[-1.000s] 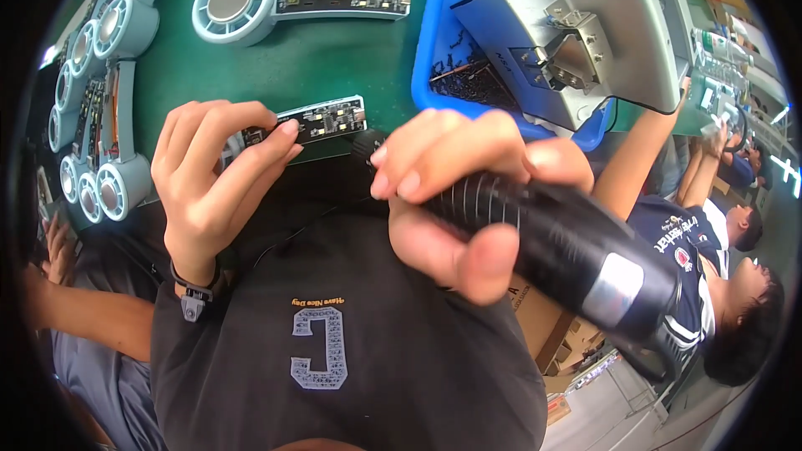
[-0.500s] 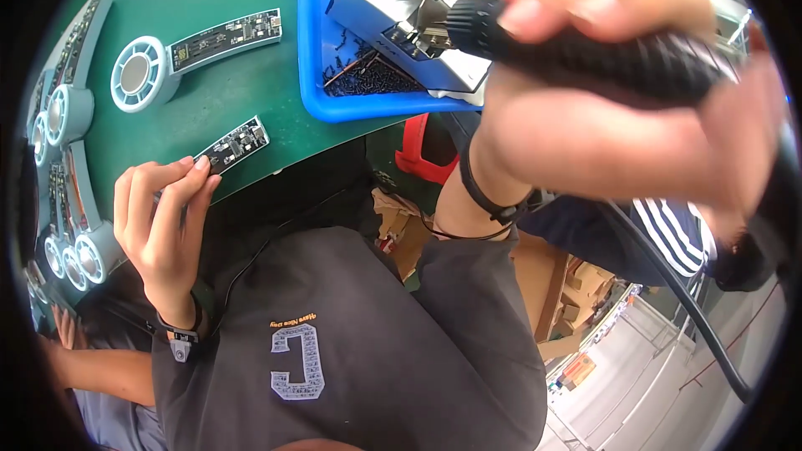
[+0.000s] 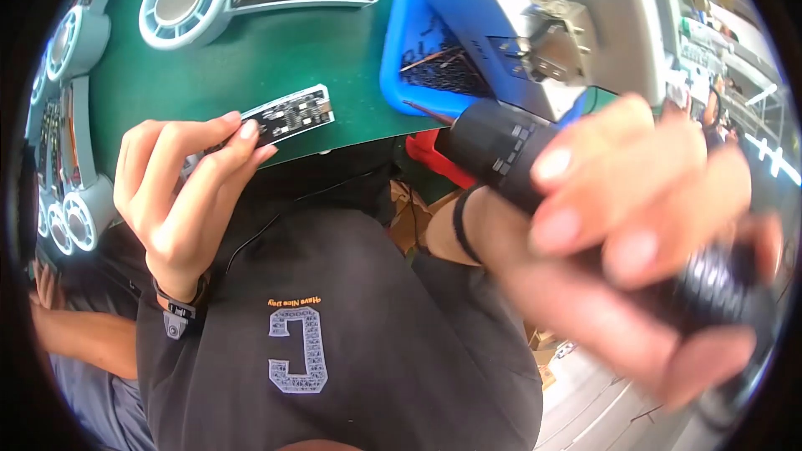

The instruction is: Use an electric screwdriver to secure components on a circuit board at a factory assembly line.

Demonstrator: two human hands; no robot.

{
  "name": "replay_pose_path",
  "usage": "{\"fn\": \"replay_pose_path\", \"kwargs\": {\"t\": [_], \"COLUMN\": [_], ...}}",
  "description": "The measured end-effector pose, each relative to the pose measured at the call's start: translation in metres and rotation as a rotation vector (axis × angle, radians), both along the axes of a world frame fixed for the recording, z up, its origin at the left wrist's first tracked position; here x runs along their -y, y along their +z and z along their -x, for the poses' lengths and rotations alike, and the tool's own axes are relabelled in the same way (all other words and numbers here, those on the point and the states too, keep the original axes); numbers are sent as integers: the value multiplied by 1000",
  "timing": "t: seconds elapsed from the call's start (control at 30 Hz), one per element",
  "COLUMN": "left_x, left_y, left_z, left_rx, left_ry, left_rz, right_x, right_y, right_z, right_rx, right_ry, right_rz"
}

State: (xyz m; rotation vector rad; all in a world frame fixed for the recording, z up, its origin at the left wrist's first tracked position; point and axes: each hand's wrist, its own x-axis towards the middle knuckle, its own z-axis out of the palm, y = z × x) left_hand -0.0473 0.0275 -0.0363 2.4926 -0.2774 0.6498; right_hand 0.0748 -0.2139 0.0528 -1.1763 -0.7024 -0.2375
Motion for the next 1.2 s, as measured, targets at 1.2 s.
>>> {"fn": "replay_pose_path", "kwargs": {"t": [1.2], "left_x": [-13], "left_y": [-19], "left_z": [7], "left_rx": [91], "left_ry": [-13], "left_rz": [20], "right_x": [-55], "right_y": [-25], "right_z": [20], "right_rx": [158], "right_ry": [108], "right_rz": [460]}}
